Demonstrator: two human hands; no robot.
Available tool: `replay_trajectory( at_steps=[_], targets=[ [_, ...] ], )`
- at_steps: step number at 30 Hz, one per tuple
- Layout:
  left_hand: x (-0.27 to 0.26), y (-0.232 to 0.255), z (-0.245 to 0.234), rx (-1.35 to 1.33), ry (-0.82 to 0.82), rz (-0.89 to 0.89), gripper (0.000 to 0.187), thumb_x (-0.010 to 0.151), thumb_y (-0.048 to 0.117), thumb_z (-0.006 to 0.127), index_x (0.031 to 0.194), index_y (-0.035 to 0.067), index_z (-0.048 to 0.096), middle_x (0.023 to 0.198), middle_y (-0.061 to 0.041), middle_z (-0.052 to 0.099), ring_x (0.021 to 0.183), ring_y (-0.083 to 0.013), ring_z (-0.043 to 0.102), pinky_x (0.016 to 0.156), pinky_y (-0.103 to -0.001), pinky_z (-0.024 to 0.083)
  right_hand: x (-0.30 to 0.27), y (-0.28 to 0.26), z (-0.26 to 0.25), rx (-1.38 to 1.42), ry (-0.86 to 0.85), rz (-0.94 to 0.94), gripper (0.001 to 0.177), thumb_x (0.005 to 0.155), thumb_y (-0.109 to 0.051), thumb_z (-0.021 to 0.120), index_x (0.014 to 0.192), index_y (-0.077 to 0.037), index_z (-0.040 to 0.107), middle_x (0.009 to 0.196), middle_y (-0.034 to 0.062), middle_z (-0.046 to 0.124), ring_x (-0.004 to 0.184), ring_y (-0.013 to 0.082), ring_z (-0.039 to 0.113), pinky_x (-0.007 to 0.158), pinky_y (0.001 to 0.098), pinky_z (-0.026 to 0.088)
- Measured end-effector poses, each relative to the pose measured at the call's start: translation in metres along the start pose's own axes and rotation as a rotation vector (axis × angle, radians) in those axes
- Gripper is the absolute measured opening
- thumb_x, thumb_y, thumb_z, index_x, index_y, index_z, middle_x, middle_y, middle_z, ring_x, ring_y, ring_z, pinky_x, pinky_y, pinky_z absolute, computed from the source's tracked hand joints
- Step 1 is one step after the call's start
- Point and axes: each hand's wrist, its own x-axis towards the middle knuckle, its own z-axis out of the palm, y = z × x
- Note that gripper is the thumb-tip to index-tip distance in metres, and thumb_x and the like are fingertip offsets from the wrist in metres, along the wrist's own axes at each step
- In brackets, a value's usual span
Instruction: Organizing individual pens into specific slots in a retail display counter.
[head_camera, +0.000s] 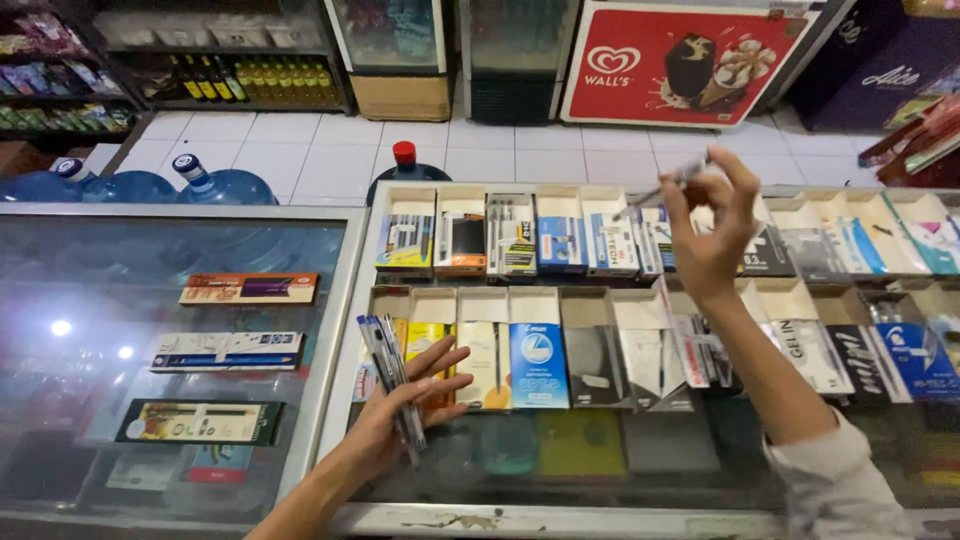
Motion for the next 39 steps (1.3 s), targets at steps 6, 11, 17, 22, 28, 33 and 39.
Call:
replay_trajectory(
  at_steps=[6, 11, 17, 22, 28, 33, 39],
  targets=[
    [0.013, -0.031, 0.042, -0.078, -0.034, 0.063, 0.072, 0.085, 0.006, 0.053, 0.156, 0.007, 0.038, 0.158, -0.016, 0.049, 0.136, -0.0343, 0.057, 0.099, -0.043, 0.058, 0.034, 0.114, 0.025, 0.042, -0.042, 0.217, 0.066, 0.098, 0.006, 0.076, 0.147, -0.021, 0.042, 0.088, 0.0108, 0.075, 0.054, 0.0128, 0.056, 0.041, 0.0201, 0.039],
    [0.035, -0.053, 0.086, -0.144, -0.077, 0.076, 0.072, 0.085, 0.005, 0.054, 0.155, 0.009, 0.039, 0.160, -0.017, 0.044, 0.141, -0.0343, 0.050, 0.105, -0.046, 0.055, 0.032, 0.165, 0.047, 0.089, -0.143, 0.367, 0.061, 0.093, 0.003, 0.077, 0.142, -0.012, 0.044, 0.076, 0.0116, 0.073, 0.048, 0.0133, 0.057, 0.039, 0.0213, 0.043],
    [0.067, -0.076, 0.092, -0.226, -0.138, 0.197, 0.071, 0.088, 0.001, 0.049, 0.157, 0.008, 0.034, 0.163, -0.015, 0.037, 0.147, -0.0343, 0.041, 0.113, -0.050, 0.046, 0.028, 0.170, 0.055, 0.130, -0.372, 0.550, 0.055, 0.086, -0.011, 0.079, 0.136, -0.012, 0.054, 0.072, 0.0070, 0.073, 0.049, 0.0097, 0.053, 0.048, 0.0216, 0.036],
    [0.068, -0.069, 0.088, -0.180, -0.035, 0.188, 0.071, 0.087, 0.002, 0.048, 0.157, 0.010, 0.034, 0.163, -0.014, 0.037, 0.147, -0.0317, 0.042, 0.114, -0.048, 0.047, 0.023, 0.175, 0.066, 0.091, -0.475, 0.590, 0.060, 0.082, -0.014, 0.083, 0.134, -0.006, 0.056, 0.078, 0.0150, 0.076, 0.059, 0.0152, 0.070, 0.050, 0.0221, 0.048],
    [0.071, -0.066, 0.089, -0.231, 0.030, 0.165, 0.068, 0.088, 0.001, 0.045, 0.155, 0.008, 0.040, 0.161, -0.013, 0.043, 0.147, -0.0299, 0.043, 0.114, -0.046, 0.044, 0.017, 0.167, 0.065, 0.011, -0.628, 0.633, 0.057, 0.080, -0.023, 0.082, 0.131, -0.010, 0.059, 0.073, 0.0080, 0.077, 0.053, 0.0132, 0.065, 0.056, 0.0228, 0.047],
    [0.072, -0.066, 0.090, -0.242, 0.067, 0.143, 0.068, 0.088, 0.000, 0.043, 0.155, 0.011, 0.040, 0.162, -0.013, 0.043, 0.146, -0.0288, 0.044, 0.115, -0.046, 0.045, 0.016, 0.164, 0.067, -0.028, -0.740, 0.668, 0.063, 0.075, -0.029, 0.086, 0.131, -0.010, 0.062, 0.073, 0.0073, 0.078, 0.066, 0.0155, 0.075, 0.085, 0.0310, 0.054],
    [0.074, -0.067, 0.088, -0.248, 0.059, 0.155, 0.068, 0.088, -0.002, 0.043, 0.155, 0.010, 0.040, 0.160, -0.014, 0.044, 0.144, -0.0289, 0.046, 0.111, -0.046, 0.049, 0.013, 0.169, 0.066, -0.059, -0.873, 0.607, 0.029, 0.089, -0.036, 0.075, 0.100, -0.010, 0.080, 0.076, 0.0053, 0.076, 0.059, 0.0098, 0.061, 0.056, 0.0223, 0.044]
  ],
)
